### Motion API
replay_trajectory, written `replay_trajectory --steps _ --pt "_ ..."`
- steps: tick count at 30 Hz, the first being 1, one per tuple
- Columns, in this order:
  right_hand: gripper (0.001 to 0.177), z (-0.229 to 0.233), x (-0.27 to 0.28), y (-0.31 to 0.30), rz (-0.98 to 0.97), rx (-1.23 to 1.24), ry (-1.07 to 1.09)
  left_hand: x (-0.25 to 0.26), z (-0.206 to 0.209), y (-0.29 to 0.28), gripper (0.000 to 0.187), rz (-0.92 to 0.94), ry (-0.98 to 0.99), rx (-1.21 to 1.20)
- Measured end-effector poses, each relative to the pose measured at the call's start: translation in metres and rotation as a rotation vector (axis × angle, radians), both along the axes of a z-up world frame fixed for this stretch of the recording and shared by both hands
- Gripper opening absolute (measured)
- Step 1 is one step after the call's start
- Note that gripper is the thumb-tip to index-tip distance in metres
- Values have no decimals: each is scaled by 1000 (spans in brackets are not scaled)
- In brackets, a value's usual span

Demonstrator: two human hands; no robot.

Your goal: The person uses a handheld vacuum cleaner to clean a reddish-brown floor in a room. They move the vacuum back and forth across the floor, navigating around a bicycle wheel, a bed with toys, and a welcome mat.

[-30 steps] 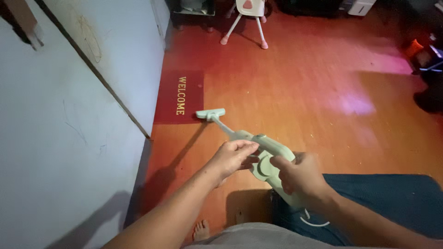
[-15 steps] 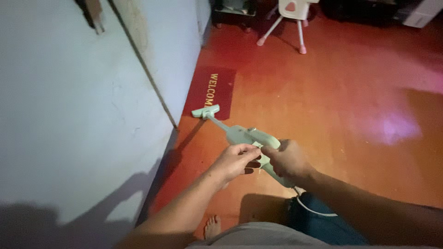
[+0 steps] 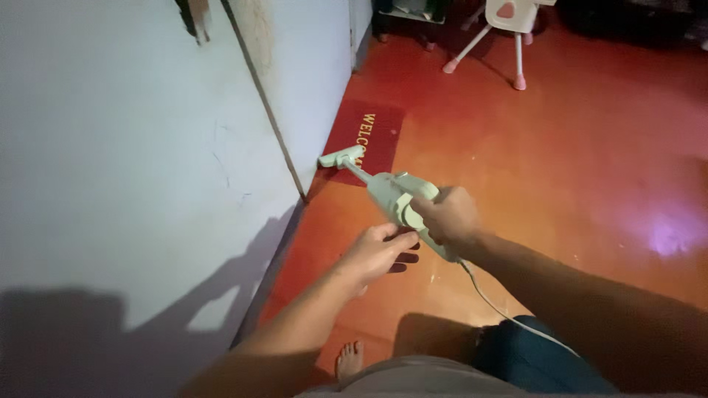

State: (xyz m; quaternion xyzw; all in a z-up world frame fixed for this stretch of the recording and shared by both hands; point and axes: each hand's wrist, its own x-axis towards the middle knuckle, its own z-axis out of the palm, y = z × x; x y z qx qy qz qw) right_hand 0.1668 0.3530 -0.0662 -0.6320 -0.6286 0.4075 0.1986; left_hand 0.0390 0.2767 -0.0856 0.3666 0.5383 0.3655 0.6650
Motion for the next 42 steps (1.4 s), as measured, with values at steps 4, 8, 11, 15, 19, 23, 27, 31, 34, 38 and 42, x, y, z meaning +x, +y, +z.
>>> replay_trajectory --steps 4,8,11,15,19,23,27,31,34,38,42 --pt "28 -13 0 18 27 -60 62 -3 -1 5 34 27 35 -21" --pt "27 -21 16 23 -5 -103 25 -4 -11 9 35 22 35 -21" --pt "30 -23 32 20 0 -123 70 -1 -15 11 35 9 22 -27" --pt "29 -26 52 10 -26 -170 163 8 -17 18 34 -2 -12 -25" --pt "27 -20 73 -10 -63 -179 174 22 -18 27 34 -42 6 -7" --pt "28 -7 90 -28 -103 -206 134 35 -19 29 33 -46 -9 -27" --pt "22 -6 91 -30 -217 -209 54 43 -14 28 32 -45 0 -34" --pt "28 -12 93 -18 -175 -185 157 54 -7 26 31 -40 45 -30" --pt "28 -19 96 -11 -195 -185 264 66 -7 28 30 -20 43 -41" --pt "29 -17 114 -12 -175 -180 226 81 -17 34 29 -1 -19 -29" --pt "29 -9 142 -24 -121 -207 173 99 -32 41 29 -1 -34 -15"
